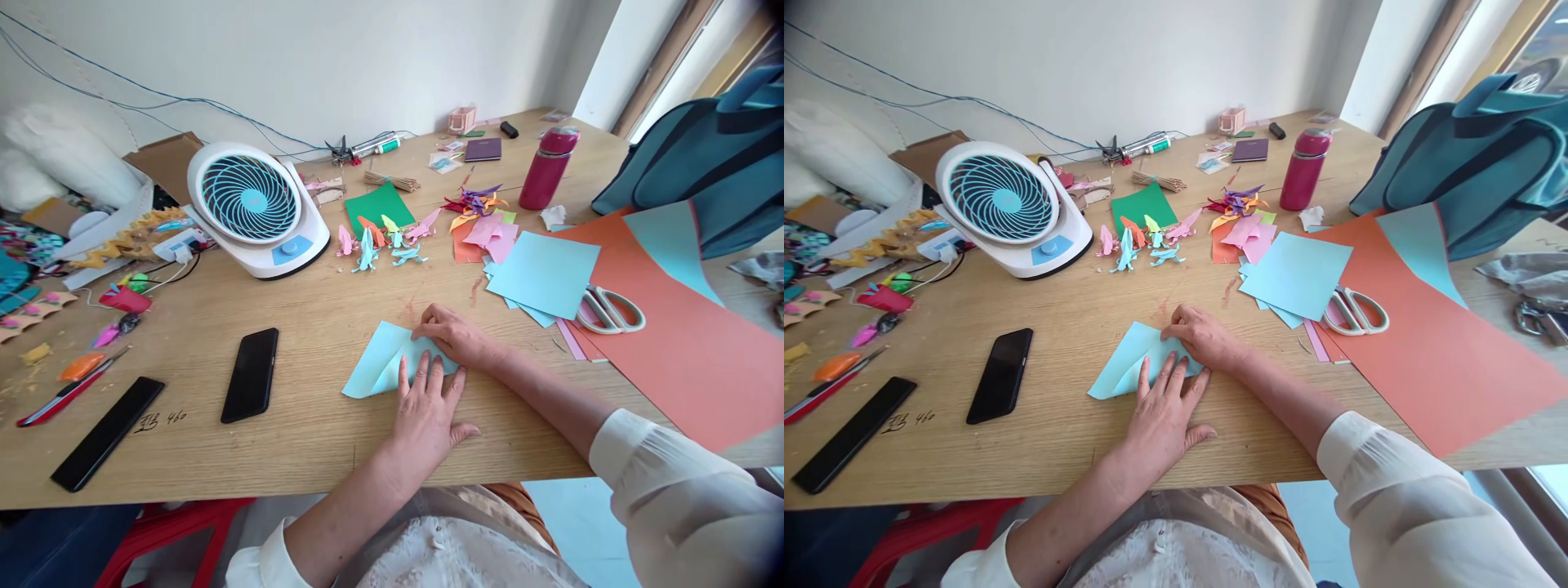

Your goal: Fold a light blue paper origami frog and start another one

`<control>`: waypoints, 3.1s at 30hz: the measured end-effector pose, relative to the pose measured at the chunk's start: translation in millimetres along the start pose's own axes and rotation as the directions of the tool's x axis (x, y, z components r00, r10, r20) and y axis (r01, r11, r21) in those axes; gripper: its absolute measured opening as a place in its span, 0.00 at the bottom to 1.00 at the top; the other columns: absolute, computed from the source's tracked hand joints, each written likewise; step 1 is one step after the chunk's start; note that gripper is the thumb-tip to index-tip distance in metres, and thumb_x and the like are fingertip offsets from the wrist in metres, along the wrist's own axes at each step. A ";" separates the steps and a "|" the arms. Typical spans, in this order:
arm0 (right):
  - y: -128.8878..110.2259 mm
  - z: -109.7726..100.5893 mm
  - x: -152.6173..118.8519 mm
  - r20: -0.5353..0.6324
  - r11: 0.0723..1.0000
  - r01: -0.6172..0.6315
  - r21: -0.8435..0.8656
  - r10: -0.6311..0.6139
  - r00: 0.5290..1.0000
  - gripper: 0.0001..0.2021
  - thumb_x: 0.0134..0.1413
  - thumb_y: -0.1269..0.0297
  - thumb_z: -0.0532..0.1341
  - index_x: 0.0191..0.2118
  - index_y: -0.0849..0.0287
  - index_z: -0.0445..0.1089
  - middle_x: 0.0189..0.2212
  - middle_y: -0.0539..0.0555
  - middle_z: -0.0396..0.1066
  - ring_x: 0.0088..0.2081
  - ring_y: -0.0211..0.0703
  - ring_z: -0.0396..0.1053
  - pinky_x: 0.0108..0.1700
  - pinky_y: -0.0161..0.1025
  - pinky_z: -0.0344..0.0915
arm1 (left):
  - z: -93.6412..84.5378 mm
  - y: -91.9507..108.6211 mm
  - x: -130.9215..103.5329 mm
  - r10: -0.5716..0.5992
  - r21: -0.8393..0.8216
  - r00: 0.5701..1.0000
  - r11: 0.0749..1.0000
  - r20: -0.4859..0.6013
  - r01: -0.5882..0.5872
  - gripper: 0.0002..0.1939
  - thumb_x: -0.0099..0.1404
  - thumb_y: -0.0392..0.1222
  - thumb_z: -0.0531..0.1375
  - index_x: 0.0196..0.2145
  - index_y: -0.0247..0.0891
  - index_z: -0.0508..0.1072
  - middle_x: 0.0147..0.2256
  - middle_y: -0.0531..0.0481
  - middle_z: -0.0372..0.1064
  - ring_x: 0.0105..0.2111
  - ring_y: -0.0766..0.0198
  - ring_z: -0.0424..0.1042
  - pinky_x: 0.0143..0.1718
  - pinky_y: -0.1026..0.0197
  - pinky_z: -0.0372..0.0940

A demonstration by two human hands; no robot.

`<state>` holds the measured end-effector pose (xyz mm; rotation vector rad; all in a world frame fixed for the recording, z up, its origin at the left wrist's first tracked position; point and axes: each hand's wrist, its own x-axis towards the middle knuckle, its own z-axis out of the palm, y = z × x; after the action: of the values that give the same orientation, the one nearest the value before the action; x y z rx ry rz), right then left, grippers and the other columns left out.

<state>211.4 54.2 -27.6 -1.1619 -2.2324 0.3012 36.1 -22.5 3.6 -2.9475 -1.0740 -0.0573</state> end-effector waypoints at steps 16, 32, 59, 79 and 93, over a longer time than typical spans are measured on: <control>3.2 3.6 -1.4 -0.003 0.999 0.029 -0.038 -0.029 1.000 0.18 0.59 0.78 0.51 0.47 0.58 0.73 0.41 0.57 0.63 0.41 0.42 0.64 0.46 0.41 0.63 | -3.3 3.2 -8.2 -0.074 -0.004 0.997 0.997 -0.011 0.074 0.40 0.59 0.66 0.57 0.62 0.40 0.60 0.62 0.38 0.57 0.64 0.42 0.51 0.63 0.31 0.40; 0.3 1.2 -1.7 0.001 1.000 0.007 -0.010 -0.007 1.000 0.18 0.59 0.79 0.51 0.47 0.57 0.73 0.41 0.58 0.63 0.41 0.41 0.65 0.46 0.40 0.63 | -8.4 -3.8 -30.6 -0.145 0.042 0.989 0.988 -0.021 0.146 0.39 0.60 0.67 0.56 0.59 0.37 0.65 0.62 0.38 0.59 0.63 0.41 0.53 0.63 0.30 0.43; 1.8 1.1 -1.7 -0.024 0.999 0.042 0.007 -0.042 0.999 0.19 0.57 0.80 0.51 0.45 0.57 0.74 0.40 0.58 0.63 0.40 0.44 0.66 0.44 0.42 0.65 | -16.5 -29.2 -77.2 -0.336 0.106 0.941 0.938 0.040 0.331 0.35 0.64 0.64 0.53 0.58 0.34 0.67 0.62 0.35 0.58 0.63 0.40 0.53 0.62 0.25 0.37; 1.1 -5.2 -4.8 -0.205 0.975 -0.078 0.209 0.122 0.971 0.17 0.60 0.76 0.50 0.44 0.54 0.73 0.37 0.56 0.67 0.36 0.41 0.68 0.38 0.39 0.65 | -25.1 -53.4 -84.4 -0.250 0.014 0.968 0.968 0.022 0.250 0.24 0.67 0.59 0.52 0.49 0.40 0.73 0.57 0.41 0.66 0.57 0.45 0.63 0.59 0.29 0.50; 0.7 -36.1 -18.1 -0.421 0.874 -0.308 0.375 0.457 0.784 0.13 0.59 0.70 0.52 0.42 0.56 0.72 0.32 0.53 0.67 0.31 0.40 0.63 0.33 0.38 0.60 | -24.4 -65.3 30.0 -0.175 -0.094 0.979 0.982 -0.101 0.166 0.23 0.69 0.45 0.55 0.59 0.36 0.62 0.58 0.37 0.62 0.59 0.51 0.61 0.57 0.46 0.58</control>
<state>241.5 37.6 -6.5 -1.3494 -1.4325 0.4195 16.3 46.5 28.5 -2.8762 -1.3374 -0.2682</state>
